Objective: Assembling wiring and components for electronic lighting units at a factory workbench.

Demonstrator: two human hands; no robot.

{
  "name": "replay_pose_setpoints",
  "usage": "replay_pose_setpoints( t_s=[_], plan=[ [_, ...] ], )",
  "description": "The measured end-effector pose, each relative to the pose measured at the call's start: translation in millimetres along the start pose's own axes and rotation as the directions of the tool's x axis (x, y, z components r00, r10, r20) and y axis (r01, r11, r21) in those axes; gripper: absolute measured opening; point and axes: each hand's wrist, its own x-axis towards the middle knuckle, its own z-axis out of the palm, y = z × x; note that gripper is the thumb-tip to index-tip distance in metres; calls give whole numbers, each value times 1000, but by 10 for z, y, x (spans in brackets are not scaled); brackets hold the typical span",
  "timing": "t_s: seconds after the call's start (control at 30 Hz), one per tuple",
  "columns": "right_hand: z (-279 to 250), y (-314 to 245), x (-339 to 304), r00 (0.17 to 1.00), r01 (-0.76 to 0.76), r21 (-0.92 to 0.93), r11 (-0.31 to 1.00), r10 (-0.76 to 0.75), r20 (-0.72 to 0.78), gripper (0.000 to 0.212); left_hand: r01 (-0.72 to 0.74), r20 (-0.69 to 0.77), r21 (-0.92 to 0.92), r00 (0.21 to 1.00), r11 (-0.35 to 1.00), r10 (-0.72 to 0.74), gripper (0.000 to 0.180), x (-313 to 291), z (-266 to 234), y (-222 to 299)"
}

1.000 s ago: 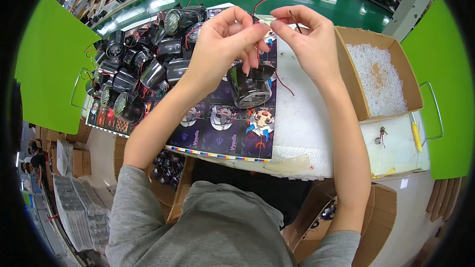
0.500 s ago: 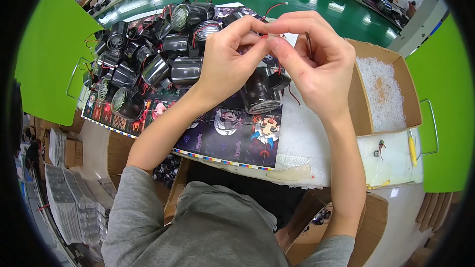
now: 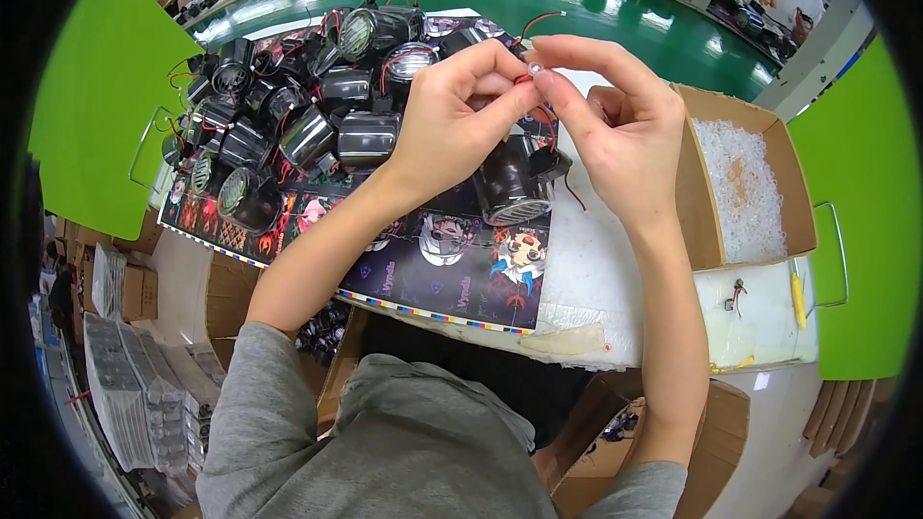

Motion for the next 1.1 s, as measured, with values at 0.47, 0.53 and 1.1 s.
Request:
replay_pose_setpoints(
  t_s=[0.47, 0.53, 1.1],
  plan=[
    [49, -61, -42, 929, 363, -515, 777, -344, 136, 24, 136, -43, -12, 990, 991, -136, 6, 10, 0, -1],
    [53, -38, -46, 932, 352, -509, 785, -343, 116, 22, 142, -50, -20, 988, 990, -143, 8, 13, 4, 9],
    [8, -80, -36, 945, -310, 115, 944, 293, 143, 17, 86, -52, -163, 994, 983, -95, 10, -41, 71, -12]
  ],
)
